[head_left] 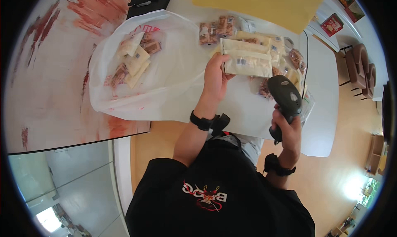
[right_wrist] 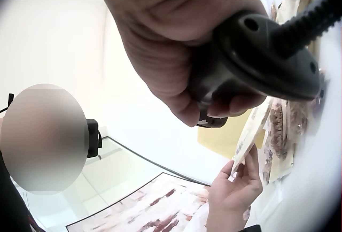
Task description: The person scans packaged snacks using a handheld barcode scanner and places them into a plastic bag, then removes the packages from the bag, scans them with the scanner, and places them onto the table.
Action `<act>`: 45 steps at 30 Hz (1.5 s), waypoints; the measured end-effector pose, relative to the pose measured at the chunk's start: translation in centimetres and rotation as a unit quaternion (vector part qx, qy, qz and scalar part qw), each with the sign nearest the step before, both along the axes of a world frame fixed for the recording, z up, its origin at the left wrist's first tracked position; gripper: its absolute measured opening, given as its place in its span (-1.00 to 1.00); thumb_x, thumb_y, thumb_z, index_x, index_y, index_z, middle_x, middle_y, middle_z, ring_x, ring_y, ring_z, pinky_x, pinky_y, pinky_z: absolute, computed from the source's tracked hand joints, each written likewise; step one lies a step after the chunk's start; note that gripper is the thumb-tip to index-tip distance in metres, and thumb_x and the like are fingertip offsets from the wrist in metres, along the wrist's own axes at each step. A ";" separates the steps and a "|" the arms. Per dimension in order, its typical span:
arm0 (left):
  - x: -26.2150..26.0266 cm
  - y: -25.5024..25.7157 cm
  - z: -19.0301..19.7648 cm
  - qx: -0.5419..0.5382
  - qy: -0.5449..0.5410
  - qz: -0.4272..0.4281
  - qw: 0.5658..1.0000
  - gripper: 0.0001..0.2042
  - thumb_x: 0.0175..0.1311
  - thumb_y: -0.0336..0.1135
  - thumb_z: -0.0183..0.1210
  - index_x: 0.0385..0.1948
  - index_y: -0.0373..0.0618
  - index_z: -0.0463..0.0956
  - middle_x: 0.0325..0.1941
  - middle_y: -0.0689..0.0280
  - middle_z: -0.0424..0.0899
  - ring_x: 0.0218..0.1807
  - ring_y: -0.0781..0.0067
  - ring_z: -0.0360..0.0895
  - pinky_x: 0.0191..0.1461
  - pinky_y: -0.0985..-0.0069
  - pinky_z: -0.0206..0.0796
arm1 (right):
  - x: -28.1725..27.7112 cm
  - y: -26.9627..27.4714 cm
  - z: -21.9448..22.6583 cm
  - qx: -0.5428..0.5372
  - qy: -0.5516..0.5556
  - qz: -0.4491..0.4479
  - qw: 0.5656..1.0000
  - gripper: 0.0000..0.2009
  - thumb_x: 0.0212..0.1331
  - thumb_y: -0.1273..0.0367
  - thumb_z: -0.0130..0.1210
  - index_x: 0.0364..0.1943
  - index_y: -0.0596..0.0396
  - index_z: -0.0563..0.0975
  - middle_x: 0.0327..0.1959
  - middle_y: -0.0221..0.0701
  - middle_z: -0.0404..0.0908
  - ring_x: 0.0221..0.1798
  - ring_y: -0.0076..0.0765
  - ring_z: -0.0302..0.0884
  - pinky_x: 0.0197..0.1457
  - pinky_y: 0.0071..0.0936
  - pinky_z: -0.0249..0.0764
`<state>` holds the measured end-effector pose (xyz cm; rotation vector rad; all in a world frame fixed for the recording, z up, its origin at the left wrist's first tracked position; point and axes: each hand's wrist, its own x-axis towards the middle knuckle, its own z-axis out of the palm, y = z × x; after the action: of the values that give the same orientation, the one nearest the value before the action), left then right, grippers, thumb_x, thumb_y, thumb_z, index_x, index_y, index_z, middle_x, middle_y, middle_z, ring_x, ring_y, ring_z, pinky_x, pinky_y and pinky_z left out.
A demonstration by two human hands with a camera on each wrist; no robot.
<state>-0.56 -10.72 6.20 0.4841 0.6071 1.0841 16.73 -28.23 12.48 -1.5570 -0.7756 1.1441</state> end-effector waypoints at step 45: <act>2.2 9.1 -1.0 0.310 0.394 -0.116 0.857 -0.53 0.18 -0.24 0.31 0.12 -0.21 0.47 0.12 0.22 0.60 0.17 0.31 0.51 0.23 0.42 0.33 | 1.6 -1.1 -0.1 -0.034 -0.033 -0.034 0.998 -0.74 0.16 0.32 0.28 -0.17 0.19 0.55 -0.53 -0.52 0.50 -0.50 -0.65 0.41 -0.43 -0.63 0.30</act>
<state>1.60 -1.65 5.17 1.5774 0.8729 0.8009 18.36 -29.30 12.38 -1.6727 -0.7284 1.0827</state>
